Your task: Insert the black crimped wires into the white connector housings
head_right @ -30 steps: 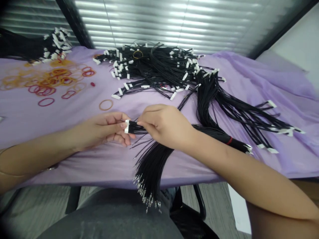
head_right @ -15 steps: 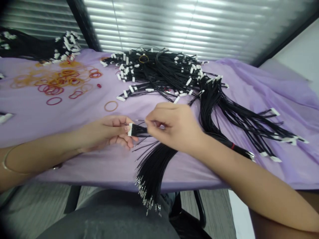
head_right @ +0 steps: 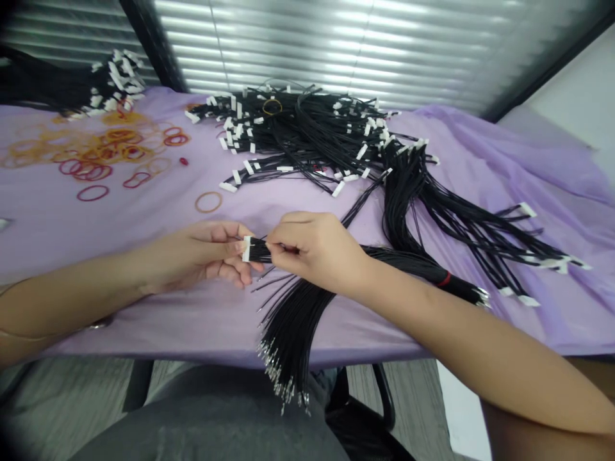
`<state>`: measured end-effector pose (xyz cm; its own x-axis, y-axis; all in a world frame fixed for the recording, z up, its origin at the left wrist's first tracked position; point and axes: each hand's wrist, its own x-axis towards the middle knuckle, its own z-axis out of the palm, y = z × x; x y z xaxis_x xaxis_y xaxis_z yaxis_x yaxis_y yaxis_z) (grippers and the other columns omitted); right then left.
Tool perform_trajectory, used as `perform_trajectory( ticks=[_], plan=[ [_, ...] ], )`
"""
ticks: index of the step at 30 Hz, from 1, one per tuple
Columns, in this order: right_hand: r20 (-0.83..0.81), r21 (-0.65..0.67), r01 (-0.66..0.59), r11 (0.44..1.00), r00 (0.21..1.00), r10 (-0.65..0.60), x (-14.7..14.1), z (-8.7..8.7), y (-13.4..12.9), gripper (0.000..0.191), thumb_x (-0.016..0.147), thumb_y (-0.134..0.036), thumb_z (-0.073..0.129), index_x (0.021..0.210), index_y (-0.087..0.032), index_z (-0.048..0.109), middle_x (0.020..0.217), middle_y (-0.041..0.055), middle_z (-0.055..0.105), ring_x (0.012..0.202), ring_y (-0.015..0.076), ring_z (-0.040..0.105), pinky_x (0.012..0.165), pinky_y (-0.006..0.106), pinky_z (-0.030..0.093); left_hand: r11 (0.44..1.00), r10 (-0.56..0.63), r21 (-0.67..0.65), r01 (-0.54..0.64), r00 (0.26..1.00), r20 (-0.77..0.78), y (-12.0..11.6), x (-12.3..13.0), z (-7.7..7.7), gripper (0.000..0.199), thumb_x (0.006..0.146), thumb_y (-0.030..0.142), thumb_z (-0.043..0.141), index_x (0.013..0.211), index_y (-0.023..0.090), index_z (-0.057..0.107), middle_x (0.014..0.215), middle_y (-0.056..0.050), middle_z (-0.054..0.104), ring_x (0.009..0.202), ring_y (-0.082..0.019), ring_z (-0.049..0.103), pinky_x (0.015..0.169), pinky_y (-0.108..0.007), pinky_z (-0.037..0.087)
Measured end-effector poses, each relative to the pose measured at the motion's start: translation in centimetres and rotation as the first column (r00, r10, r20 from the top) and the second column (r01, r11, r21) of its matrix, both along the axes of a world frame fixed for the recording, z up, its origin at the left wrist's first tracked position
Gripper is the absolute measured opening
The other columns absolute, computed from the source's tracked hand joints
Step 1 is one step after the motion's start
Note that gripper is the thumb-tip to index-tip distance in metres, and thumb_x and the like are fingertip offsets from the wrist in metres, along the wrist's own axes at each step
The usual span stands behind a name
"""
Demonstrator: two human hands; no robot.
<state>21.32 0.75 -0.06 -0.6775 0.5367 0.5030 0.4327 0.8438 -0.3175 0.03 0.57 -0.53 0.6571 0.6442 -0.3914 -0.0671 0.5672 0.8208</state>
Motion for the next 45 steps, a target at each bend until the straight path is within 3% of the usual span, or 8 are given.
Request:
perform_trajectory(
  ticks=[8, 23, 35, 39, 41, 43, 45],
  plan=[
    [0.017, 0.091, 0.079, 0.993, 0.997, -0.081, -0.4, -0.3, -0.1, 0.014, 0.083, -0.013, 0.056, 0.071, -0.013, 0.061, 0.063, 0.0, 0.055, 0.058, 0.0076, 0.049, 0.053, 0.019, 0.037, 1.0, -0.014, 0.003, 0.014, 1.0, -0.004, 0.1, 0.0, 0.1, 0.008, 0.085, 0.017, 0.062, 0.085, 0.012, 0.056, 0.081, -0.005, 0.072, 0.065, -0.014, 0.069, 0.063, -0.024, 0.055],
    [-0.06, 0.005, 0.128, 0.992, 0.99, -0.127, -0.9, -0.7, -0.6, 0.012, 0.078, -0.011, 0.059, 0.066, -0.012, 0.06, 0.061, -0.0018, 0.053, 0.057, 0.0065, 0.047, 0.054, 0.019, 0.035, 0.999, 0.044, -0.029, -0.044, 0.999, -0.02, 0.0, 0.2, 0.3, 0.003, 0.086, 0.01, 0.056, 0.084, 0.011, 0.057, 0.075, -0.005, 0.071, 0.062, -0.013, 0.068, 0.061, -0.024, 0.054],
    [0.007, 0.047, 0.007, 0.999, 1.0, -0.008, -0.8, -1.4, 0.0, 0.015, 0.086, -0.014, 0.053, 0.074, -0.012, 0.061, 0.063, 0.0001, 0.053, 0.059, 0.0086, 0.048, 0.054, 0.02, 0.037, 1.0, 0.015, 0.013, -0.015, 0.999, -0.036, -0.3, 0.2, 0.1, 0.006, 0.087, 0.013, 0.057, 0.082, 0.011, 0.055, 0.078, -0.007, 0.071, 0.064, -0.013, 0.068, 0.064, -0.025, 0.055],
    [0.017, 0.073, 0.002, 0.997, 1.0, -0.004, -0.2, -0.7, -0.2, 0.013, 0.088, -0.017, 0.053, 0.08, -0.014, 0.062, 0.069, 0.002, 0.058, 0.066, 0.011, 0.053, 0.061, 0.022, 0.043, 0.998, 0.006, 0.061, -0.006, 1.0, 0.001, -0.5, 0.1, 0.1, 0.004, 0.09, 0.014, 0.053, 0.086, 0.012, 0.054, 0.079, -0.004, 0.071, 0.066, -0.012, 0.068, 0.065, -0.023, 0.055],
    [-0.035, 0.097, 0.094, 0.991, 0.995, -0.091, 0.2, 0.4, -0.4, 0.016, 0.087, -0.024, 0.056, 0.094, -0.011, 0.063, 0.086, 0.0087, 0.062, 0.083, 0.0162, 0.057, 0.075, 0.028, 0.047, 0.989, 0.036, 0.139, -0.04, 0.999, 0.029, -0.7, 0.2, 0.2, 0.008, 0.089, 0.018, 0.058, 0.088, 0.013, 0.052, 0.076, -0.003, 0.07, 0.067, -0.012, 0.068, 0.066, -0.023, 0.055],
    [-0.021, 0.0, 0.16, 0.987, 0.987, -0.16, 0.6, 1.6, -0.4, 0.041, 0.086, -0.035, 0.06, 0.115, -0.005, 0.056, 0.109, 0.0175, 0.059, 0.101, 0.0221, 0.055, 0.087, 0.036, 0.047, 0.959, 0.09, 0.266, -0.097, 0.995, 0.039, -1.1, 0.4, 0.6, 0.014, 0.087, 0.023, 0.062, 0.088, 0.014, 0.052, 0.074, -0.001, 0.069, 0.07, -0.012, 0.068, 0.07, -0.023, 0.055],
    [0.14, -0.31, 0.068, 0.948, 0.99, -0.025, 1.2, 3.0, -0.2, 0.048, 0.09, -0.041, 0.054, 0.124, -0.007, 0.05, 0.118, 0.0168, 0.058, 0.105, 0.0216, 0.056, 0.088, 0.036, 0.047, 0.936, 0.092, 0.336, -0.108, 0.994, 0.062, -1.6, 0.8, 1.2, 0.016, 0.086, 0.025, 0.064, 0.089, 0.013, 0.052, 0.075, -0.001, 0.068, 0.073, -0.013, 0.069, 0.073, -0.026, 0.056]
  ],
)
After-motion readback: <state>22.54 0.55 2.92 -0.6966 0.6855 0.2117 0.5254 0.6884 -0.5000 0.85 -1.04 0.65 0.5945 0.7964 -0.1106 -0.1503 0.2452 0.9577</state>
